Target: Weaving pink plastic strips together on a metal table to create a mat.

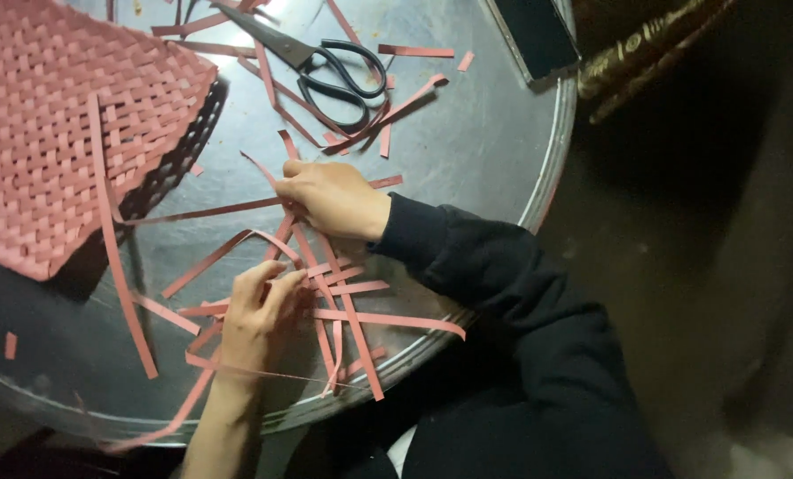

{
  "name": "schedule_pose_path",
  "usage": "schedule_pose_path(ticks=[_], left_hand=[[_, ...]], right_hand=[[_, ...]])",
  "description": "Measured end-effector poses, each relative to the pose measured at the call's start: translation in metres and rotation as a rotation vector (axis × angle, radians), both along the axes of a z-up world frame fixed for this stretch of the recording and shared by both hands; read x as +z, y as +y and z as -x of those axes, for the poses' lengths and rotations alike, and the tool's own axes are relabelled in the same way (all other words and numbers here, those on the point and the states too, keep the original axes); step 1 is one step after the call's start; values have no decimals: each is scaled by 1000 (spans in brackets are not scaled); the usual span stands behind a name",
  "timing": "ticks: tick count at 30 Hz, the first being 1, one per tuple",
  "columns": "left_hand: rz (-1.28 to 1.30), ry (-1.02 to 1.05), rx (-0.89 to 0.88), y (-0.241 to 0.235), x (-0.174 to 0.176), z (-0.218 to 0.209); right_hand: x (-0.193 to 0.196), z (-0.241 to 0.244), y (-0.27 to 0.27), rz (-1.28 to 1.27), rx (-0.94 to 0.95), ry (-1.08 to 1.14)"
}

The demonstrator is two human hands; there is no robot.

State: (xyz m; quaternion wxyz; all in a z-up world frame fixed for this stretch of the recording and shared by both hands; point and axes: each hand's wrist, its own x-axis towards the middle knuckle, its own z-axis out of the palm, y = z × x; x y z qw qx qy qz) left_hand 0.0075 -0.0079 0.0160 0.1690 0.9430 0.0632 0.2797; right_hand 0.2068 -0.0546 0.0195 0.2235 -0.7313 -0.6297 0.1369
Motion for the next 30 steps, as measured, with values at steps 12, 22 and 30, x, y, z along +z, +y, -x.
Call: schedule_pose_path(ticks=[12,22,30], left_hand=[[-169,121,-151,7,-13,1],[201,119,-93,-4,18,-2],[245,72,-166,4,4,3]], right_hand=[[-7,-20,12,-350,-413,-345],[14,-102,-33,-445,-652,-223],[43,-85,-39,-516,-630,-285]])
